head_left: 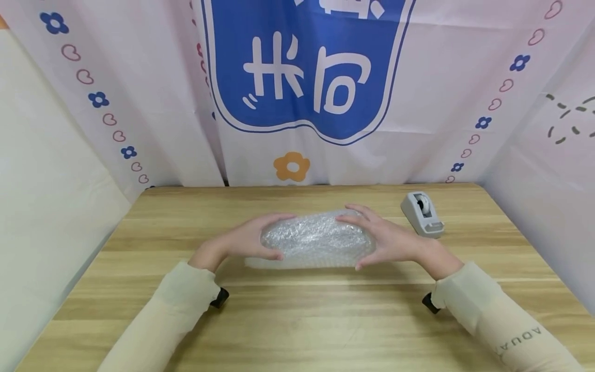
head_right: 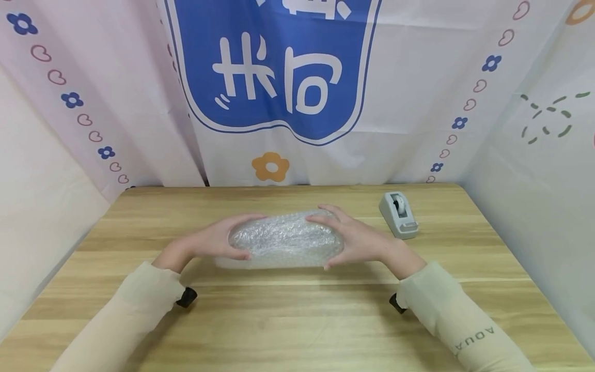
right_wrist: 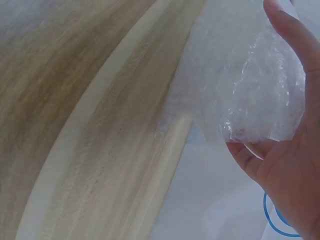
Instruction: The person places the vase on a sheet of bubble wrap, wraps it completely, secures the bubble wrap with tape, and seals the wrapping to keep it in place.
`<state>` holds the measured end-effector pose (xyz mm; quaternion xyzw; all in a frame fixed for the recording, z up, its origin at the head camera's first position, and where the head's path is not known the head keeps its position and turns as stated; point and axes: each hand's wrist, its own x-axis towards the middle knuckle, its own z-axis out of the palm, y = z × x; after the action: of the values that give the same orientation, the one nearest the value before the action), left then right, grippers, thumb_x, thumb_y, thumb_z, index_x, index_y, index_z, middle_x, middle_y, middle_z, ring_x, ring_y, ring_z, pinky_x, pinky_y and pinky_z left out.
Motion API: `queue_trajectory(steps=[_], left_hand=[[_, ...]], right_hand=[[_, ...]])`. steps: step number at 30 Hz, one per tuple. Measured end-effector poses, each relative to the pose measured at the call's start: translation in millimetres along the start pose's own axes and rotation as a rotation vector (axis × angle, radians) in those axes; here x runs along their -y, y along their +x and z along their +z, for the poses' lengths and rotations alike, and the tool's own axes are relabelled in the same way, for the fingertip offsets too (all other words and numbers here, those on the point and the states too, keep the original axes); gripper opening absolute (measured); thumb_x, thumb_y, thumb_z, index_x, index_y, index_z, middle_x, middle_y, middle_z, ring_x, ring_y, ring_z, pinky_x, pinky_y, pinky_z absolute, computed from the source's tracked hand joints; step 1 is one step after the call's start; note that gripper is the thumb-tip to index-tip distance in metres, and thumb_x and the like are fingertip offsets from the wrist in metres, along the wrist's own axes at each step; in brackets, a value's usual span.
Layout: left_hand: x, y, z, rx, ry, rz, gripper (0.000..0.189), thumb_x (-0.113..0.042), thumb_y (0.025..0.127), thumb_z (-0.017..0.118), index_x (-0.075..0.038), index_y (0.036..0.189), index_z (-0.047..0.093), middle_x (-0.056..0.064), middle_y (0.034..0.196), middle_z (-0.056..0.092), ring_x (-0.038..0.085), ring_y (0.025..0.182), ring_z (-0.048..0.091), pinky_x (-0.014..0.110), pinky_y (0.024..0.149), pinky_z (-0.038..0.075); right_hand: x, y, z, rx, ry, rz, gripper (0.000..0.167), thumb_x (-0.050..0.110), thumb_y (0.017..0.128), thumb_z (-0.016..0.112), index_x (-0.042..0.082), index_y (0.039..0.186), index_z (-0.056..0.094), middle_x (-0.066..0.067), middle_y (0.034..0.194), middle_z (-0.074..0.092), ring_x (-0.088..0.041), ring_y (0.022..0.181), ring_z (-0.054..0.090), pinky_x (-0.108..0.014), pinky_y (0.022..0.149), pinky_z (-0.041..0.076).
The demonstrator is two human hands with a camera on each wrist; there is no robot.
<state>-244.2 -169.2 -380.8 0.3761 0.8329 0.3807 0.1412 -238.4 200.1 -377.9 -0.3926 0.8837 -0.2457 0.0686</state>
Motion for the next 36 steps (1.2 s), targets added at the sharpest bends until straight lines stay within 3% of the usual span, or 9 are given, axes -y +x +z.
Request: queue_trajectory(steps=[4,9,13,17,21,24,36], left_hand=[[-6.3,-6.1,3.4,-0.034,0.089,0.039,0.088,-0.025,0.087,0.084,-0.009,0.158,0.036,0.01,0.162,0.037,0.029,0.149,0.032,0.052,0.12,0.028],[-15.3,-13.0,7.4,-0.079,0.272,0.098,0.081,-0.026,0.09,0.081,-0.008,0.157,0.039,0.009,0.161,0.039,0.029,0.148,0.035,0.05,0.119,0.031],[-17.9,-17.7,10.4,-0.083,0.352,0.116,0.094,-0.034,0.084,0.087,-0.012,0.16,0.036,0.009,0.165,0.032,0.032,0.149,0.032,0.054,0.117,0.033],[-17.9,-20.0,13.0,-0.07,0.372,0.086,0.11,-0.037,0.074,0.093,-0.017,0.162,0.03,0.008,0.168,0.024,0.036,0.146,0.036,0.055,0.109,0.043],[-16.8,-19.3,15.1,-0.073,0.376,0.061,0.108,-0.026,0.075,0.094,-0.02,0.162,0.031,0.007,0.168,0.024,0.034,0.137,0.049,0.045,0.097,0.055],[-16.4,-18.0,15.9,-0.086,0.384,0.073,0.103,-0.018,0.076,0.093,-0.018,0.161,0.034,0.008,0.166,0.029,0.033,0.131,0.055,0.04,0.092,0.058],[-16.4,-16.6,16.1,-0.085,0.359,0.109,0.093,-0.015,0.074,0.092,-0.015,0.154,0.045,0.006,0.158,0.042,0.028,0.142,0.043,0.044,0.109,0.046]], right_hand=[[0,-0.4,2,-0.008,-0.006,0.002,0.108,0.041,0.072,0.094,0.029,0.16,0.033,-0.018,0.167,0.016,-0.051,0.135,0.044,-0.066,0.096,0.049],[1,-0.1,1,-0.013,-0.016,0.008,0.107,0.04,0.072,0.094,0.029,0.16,0.034,-0.015,0.167,0.017,-0.05,0.135,0.044,-0.066,0.097,0.048],[2,0.7,0,-0.013,-0.016,0.009,0.105,0.038,0.073,0.094,0.028,0.159,0.034,-0.016,0.167,0.018,-0.05,0.134,0.045,-0.066,0.097,0.048],[3,2.1,-1,-0.012,-0.012,0.003,0.103,0.036,0.074,0.093,0.029,0.159,0.035,-0.017,0.166,0.02,-0.048,0.135,0.045,-0.065,0.098,0.048],[3,2.3,-1,-0.019,-0.017,0.0,0.103,0.033,0.074,0.092,0.03,0.159,0.035,-0.017,0.165,0.022,-0.046,0.133,0.047,-0.064,0.097,0.05],[3,2.2,0,-0.028,-0.022,0.009,0.103,0.033,0.073,0.092,0.032,0.159,0.035,-0.016,0.165,0.024,-0.045,0.132,0.049,-0.063,0.096,0.05],[7,-1.2,-1,-0.003,-0.018,0.02,0.103,0.038,0.074,0.09,0.032,0.16,0.034,-0.019,0.165,0.023,-0.044,0.129,0.052,-0.063,0.094,0.051]])
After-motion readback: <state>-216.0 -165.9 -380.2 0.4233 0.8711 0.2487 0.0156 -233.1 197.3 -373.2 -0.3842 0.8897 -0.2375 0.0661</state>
